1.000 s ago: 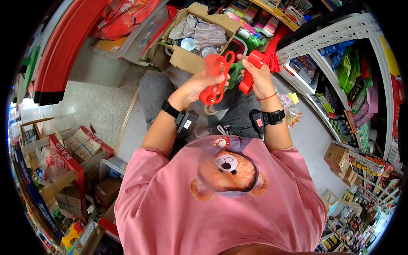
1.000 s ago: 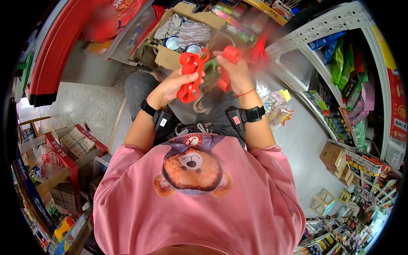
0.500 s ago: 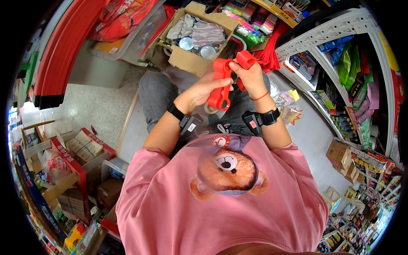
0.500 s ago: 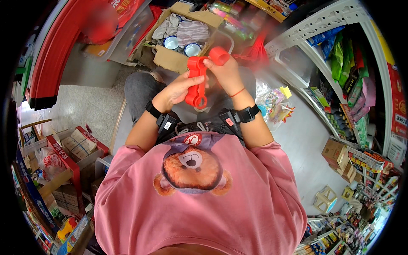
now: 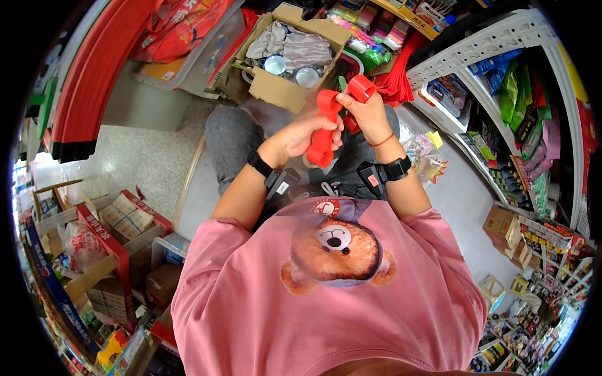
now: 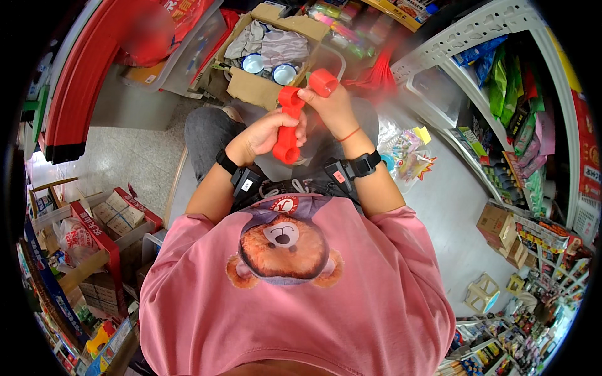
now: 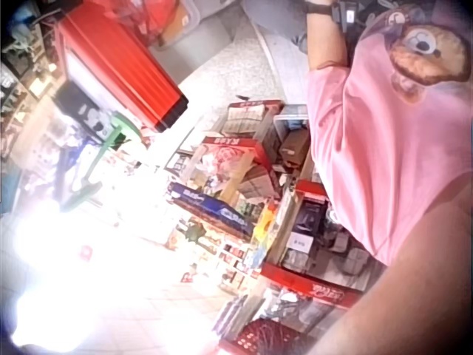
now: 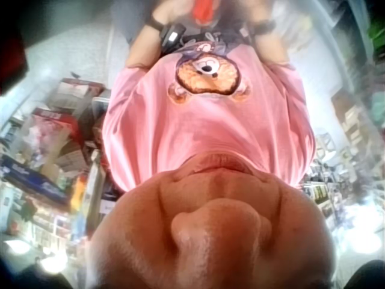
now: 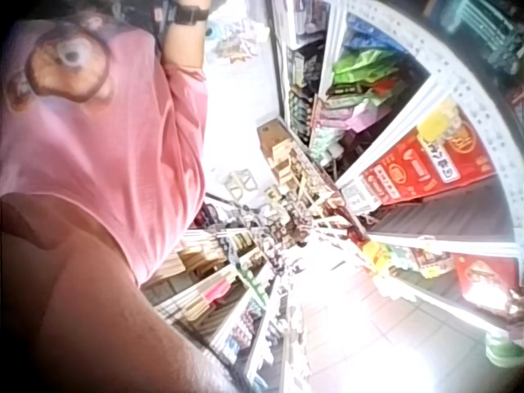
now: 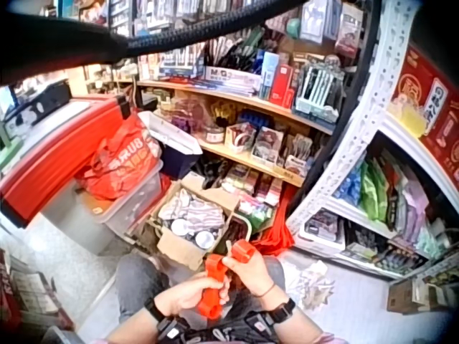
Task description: The person threads a roll of packing tape into a red tape dispenser and tests it by applying tape to a small plastic object and a box.
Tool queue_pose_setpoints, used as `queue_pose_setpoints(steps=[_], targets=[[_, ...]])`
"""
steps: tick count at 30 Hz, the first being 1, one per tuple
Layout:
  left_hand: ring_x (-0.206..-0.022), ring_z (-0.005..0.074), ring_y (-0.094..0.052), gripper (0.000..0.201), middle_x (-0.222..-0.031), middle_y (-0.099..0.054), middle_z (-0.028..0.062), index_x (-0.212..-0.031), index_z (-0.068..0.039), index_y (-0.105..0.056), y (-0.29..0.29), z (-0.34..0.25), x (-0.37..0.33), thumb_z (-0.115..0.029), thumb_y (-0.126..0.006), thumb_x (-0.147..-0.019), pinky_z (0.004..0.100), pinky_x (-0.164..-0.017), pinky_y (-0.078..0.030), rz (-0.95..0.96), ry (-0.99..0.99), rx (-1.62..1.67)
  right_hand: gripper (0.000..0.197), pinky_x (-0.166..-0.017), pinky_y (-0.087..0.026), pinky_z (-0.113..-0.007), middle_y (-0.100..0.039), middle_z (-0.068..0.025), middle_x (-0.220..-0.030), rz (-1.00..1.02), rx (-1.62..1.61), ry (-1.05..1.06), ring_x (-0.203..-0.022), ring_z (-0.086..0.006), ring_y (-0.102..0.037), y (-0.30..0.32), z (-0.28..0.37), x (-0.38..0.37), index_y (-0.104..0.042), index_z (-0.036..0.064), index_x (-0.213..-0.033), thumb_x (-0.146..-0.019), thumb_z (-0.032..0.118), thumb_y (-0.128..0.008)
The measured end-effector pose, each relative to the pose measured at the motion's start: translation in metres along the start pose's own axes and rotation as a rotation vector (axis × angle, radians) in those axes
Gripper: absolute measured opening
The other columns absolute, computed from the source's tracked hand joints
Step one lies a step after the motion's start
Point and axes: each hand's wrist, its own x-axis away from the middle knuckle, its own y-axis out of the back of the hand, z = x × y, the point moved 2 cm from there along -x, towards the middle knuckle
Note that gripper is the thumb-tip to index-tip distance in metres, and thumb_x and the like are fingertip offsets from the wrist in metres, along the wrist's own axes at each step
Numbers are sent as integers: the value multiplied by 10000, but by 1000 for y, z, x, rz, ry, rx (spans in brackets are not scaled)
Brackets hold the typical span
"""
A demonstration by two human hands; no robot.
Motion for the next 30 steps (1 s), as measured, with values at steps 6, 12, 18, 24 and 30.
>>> queue_pose_setpoints(steps=[6, 12, 18, 24, 30], targets=[[-677, 169, -539, 201, -692, -513, 37, -962, -45, -506, 2, 3, -2, -182, -541, -820, 289, -652, -464, 166, -39, 28, 362, -634, -473, -247, -611, -33, -898, 242, -274, -80, -700, -101, -572, -3, -4, 4, -578, 6, -1063, -868, 295, -676], [-631, 142, -530, 197, -670, -501, 19, -975, -66, -503, -10, 1, -1, -152, -598, -825, 267, -607, -449, 65, 1, 1, 353, -803, -447, -263, -597, -6, -982, 242, -312, -157, -900, -92, -532, 4, -5, 6, -599, 44, -1046, -847, 318, -700], [-608, 90, -518, 172, -730, -518, -6, -960, -60, -534, 3, -9, -1, -125, -641, -842, 224, -582, -427, -122, -144, -142, 313, -764, -472, -275, -616, -29, -1027, 165, -399, -146, -854, -121, -571, 3, 5, 7, -595, 43, -1056, -887, 300, -654], [-667, 70, -544, 226, -858, -617, 9, -987, -39, -604, 9, -19, -6, -169, -697, -828, 222, -614, -448, -414, -266, -531, 331, -831, -510, -359, -595, -80, -1134, 170, -700, -210, -941, -191, -601, -2, 3, 6, -548, 10, -1173, -913, 205, -609], [-670, 74, -558, 338, -868, -630, 23, -1089, -16, -604, 7, -11, -11, -159, -715, -804, 231, -587, -462, -387, -292, -447, 384, -840, -531, -416, -572, -128, -1174, 245, -799, -270, -1040, -252, -599, -11, 12, 11, -506, -22, -1231, -898, 142, -605]])
